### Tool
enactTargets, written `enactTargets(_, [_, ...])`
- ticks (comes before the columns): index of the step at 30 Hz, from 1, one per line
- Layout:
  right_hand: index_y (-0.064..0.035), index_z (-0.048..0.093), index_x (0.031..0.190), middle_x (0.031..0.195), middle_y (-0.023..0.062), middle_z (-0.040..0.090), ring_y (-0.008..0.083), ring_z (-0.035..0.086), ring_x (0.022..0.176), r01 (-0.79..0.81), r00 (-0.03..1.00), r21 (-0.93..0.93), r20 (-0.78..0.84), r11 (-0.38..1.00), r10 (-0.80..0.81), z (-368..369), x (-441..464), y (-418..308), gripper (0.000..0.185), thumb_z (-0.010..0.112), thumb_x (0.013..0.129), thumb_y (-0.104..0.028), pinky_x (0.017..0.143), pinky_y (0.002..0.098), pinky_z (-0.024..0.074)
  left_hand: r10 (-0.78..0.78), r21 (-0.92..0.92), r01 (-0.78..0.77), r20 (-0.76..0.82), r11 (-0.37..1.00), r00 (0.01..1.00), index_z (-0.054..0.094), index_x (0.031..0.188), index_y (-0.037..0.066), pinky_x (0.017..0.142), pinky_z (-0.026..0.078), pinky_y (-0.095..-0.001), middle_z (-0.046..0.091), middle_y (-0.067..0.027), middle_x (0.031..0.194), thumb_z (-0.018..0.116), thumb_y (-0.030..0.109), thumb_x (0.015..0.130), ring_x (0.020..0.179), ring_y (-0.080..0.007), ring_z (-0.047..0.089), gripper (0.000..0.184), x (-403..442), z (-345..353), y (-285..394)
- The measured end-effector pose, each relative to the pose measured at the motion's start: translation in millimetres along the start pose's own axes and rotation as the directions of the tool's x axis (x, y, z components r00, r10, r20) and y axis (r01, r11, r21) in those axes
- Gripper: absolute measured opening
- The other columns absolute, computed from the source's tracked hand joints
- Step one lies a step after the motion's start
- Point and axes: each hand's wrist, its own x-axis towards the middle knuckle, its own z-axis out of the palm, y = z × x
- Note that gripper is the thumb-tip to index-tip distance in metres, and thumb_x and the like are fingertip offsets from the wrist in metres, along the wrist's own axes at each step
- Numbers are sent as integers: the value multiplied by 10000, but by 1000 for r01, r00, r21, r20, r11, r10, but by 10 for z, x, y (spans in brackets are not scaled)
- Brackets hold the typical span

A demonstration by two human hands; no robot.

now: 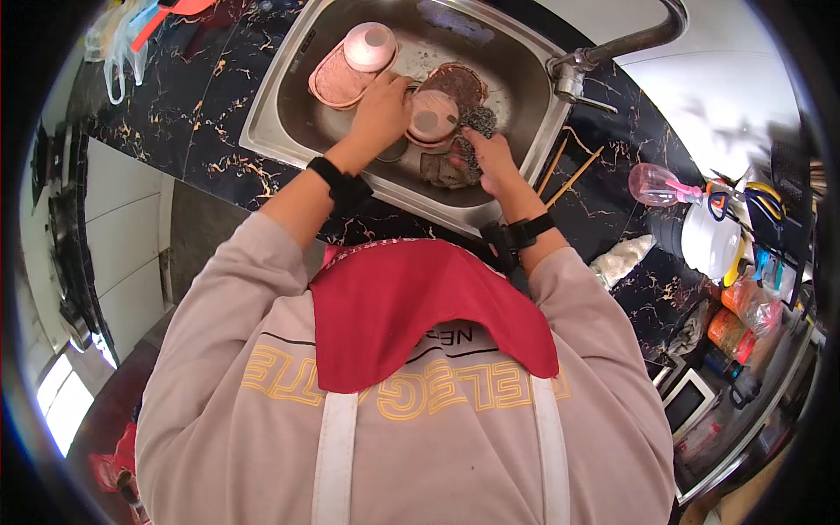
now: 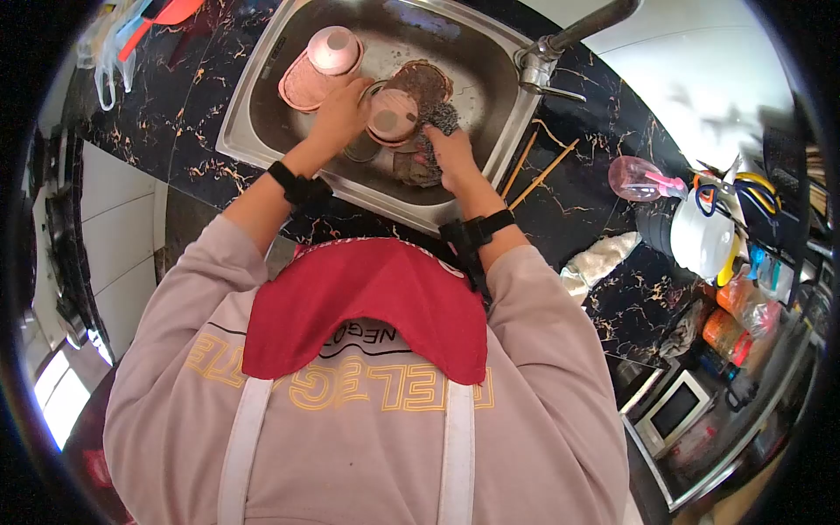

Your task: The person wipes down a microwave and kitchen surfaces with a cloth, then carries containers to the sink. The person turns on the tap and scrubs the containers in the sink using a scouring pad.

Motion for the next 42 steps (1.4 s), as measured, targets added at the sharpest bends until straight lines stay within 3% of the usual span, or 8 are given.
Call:
enactTargets(2, [-21,563,1012,926,69,599,197,609,769,35,998,80,52,996,-39,121,-30,49,214,616,872,-173,605,337,559,-174,-301,222,179,927,968,334,1333,-7,916,412,-455,433,-238,1248,678,297,770,1118,-404,468,727,-52,-228,332])
enactTargets(7, [-14,576,1033,902,47,619,184,605,765,119,991,-107,-55,987,-125,108,209,193,245,641,855,-169,604,319,522,-118,4,118,48,993,992,328,1300,-45,799,497,-454,456,-246,1148,746,348,657,1060,-416,484,862,-52,-213,595])
enactTargets(11, [68,603,1020,996,194,580,352,566,898,448,737,-651,-119,613,-666,-157,462,-44,393,700,770,-220,839,394,439,-49,49,46,70,998,996,341,1251,-63,855,463,-439,445,-224,1142,789,290,597,1060,-392,472,868,-6,-185,431])
enactTargets(13, [-11,667,947,1009,139,591,289,573,914,481,356,-876,149,44,-922,-99,512,-316,258,713,751,-173,834,365,459,-6,25,5,46,1000,999,351,1232,-67,877,448,-431,442,-221,1139,801,269,576,1049,-389,473,864,-12,-189,424])
enactTargets(23, [-24,626,950,991,155,550,344,543,942,452,703,-885,278,109,-655,125,426,-31,297,690,669,-100,817,405,461,7,-110,0,70,994,998,360,1209,-59,878,448,-423,452,-234,1129,802,172,553,1047,-405,500,824,-2,-219,376])
enactTargets(29, [-32,634,986,992,142,538,332,524,974,539,459,-824,464,-178,-758,179,909,-380,311,675,680,-66,827,418,459,16,-135,4,146,991,989,361,1203,-52,851,462,-437,449,-247,1123,790,169,567,1046,-418,501,799,5,-256,370])
enactTargets(38, [-26,648,997,1055,160,564,352,555,952,641,690,-762,627,-97,-362,208,1026,-595,323,663,680,-92,815,407,463,102,-162,-77,153,984,983,348,1221,-62,856,465,-423,439,-240,1122,796,194,569,1039,-417,501,831,2,-178,215])
enactTargets(42, [-13,634,922,936,173,567,349,542,922,698,546,-702,647,-138,-532,346,1165,-469,256,672,703,-139,794,414,453,88,-147,-64,161,987,983,342,1231,-62,855,473,-413,438,-232,1125,796,194,572,1044,-402,509,840,45,-170,140])
